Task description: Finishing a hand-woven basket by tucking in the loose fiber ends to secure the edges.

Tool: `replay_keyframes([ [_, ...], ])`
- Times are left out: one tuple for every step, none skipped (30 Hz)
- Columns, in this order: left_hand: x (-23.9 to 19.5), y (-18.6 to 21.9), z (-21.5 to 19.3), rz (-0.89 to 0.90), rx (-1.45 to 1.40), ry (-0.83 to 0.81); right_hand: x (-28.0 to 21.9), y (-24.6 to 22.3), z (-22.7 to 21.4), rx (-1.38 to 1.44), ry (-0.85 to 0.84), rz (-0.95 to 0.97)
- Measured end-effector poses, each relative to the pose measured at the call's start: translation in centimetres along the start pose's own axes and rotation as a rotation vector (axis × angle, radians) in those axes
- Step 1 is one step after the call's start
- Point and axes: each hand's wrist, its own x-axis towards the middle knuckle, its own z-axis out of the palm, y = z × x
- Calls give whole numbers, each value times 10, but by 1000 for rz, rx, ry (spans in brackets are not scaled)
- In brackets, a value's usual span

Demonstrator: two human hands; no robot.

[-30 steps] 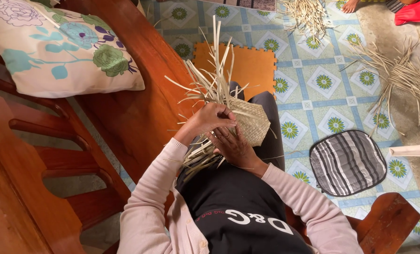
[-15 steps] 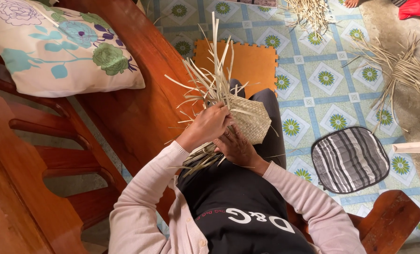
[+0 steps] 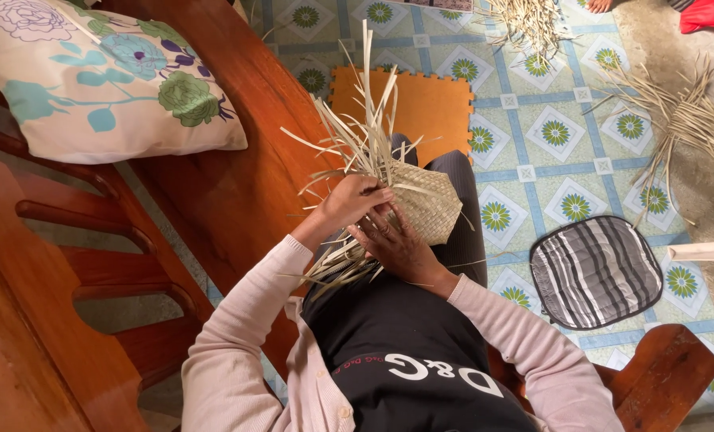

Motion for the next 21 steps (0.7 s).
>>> replay_keyframes([
  [0, 0, -1, 0, 0, 1, 0, 0, 0, 1, 0, -1],
  [1, 1, -1, 14, -17, -20, 0, 0, 1, 9, 6, 3],
  [2, 1, -1, 29, -34, -40, 0, 0, 1, 17, 11, 7],
  [-2, 10, -2, 30, -34, -39, 0, 0, -1, 16, 12, 6],
  [-6, 19, -3, 46, 24, -65, 0, 0, -3, 9, 13, 23],
  [-11, 28, -4, 61, 81, -90, 0, 0, -5, 3, 13, 40],
  [-11, 25, -2, 61, 81, -89, -2, 0, 0, 3, 13, 39],
  [-11, 23, 0, 68, 145, -56, -4, 0, 4, 21, 22, 28],
  [-12, 20, 2, 75, 208, -23, -7, -1, 8, 39, 30, 17],
  [-5, 3, 7, 74, 207, -23, -9, -1, 11, 40, 30, 17],
  [1, -13, 12, 144, 333, 31, -11, -1, 15, 118, 52, 28],
  [7, -29, 17, 215, 457, 86, -13, -1, 18, 197, 73, 38],
  [6, -26, 21, 214, 456, 87, -16, -2, 22, 198, 72, 36],
  [5, -22, 24, 194, 432, 117, -19, -2, 26, 183, 105, 40],
  [3, -18, 28, 175, 409, 147, -21, -2, 30, 168, 137, 44],
  [5, -21, 22, 173, 411, 151, -17, -2, 23, 171, 139, 42],
  [7, -25, 16, 75, 325, 175, -13, -1, 17, 127, 164, 55],
  [10, -27, 9, -22, 241, 197, -7, 0, 10, 82, 190, 71],
  [7, -20, 1, -22, 244, 199, -5, 0, 9, 83, 194, 71],
  [5, -14, -5, 3, 131, 155, -3, 0, 8, 59, 199, 80],
  [2, -7, -11, 29, 17, 110, -1, 1, 6, 34, 204, 88],
])
